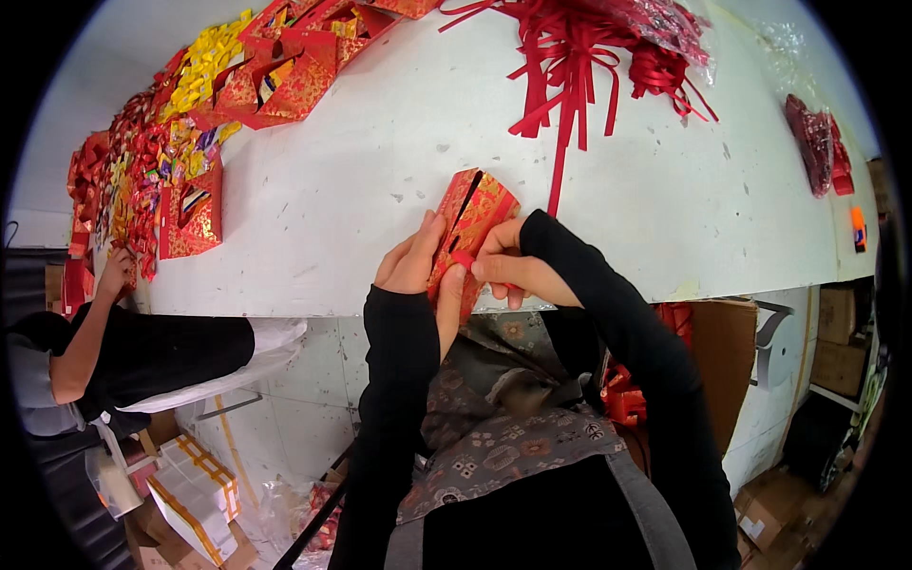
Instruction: The person assembles small red decorative gift boxes by inserting wrapped candies, folding the box flaps, and tying red ribbons around each box. Completed boxes are placed into a cardboard box on the floor.
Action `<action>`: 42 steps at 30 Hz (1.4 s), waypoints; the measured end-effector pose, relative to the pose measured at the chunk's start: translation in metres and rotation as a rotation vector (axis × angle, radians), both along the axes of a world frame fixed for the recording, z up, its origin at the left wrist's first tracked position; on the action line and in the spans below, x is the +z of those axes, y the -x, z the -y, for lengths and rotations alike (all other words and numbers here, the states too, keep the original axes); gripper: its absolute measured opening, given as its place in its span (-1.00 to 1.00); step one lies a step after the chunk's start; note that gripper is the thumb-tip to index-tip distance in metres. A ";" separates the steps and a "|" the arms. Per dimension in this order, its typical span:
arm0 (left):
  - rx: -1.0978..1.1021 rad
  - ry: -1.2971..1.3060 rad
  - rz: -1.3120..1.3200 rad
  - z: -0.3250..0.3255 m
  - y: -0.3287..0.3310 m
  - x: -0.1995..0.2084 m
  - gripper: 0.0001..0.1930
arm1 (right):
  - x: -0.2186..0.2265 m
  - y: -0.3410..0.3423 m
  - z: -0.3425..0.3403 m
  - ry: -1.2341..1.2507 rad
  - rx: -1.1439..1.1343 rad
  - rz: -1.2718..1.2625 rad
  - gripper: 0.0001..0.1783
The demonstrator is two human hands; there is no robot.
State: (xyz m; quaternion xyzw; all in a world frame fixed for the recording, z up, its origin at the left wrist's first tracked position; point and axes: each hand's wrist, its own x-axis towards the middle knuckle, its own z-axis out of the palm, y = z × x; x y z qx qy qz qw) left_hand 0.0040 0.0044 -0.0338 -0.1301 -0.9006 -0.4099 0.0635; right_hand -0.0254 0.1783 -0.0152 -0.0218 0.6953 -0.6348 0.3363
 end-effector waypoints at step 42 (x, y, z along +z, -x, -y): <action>0.263 -0.717 0.204 0.017 0.031 -0.003 -0.68 | -0.015 -0.011 -0.043 0.276 -0.173 -0.192 -0.67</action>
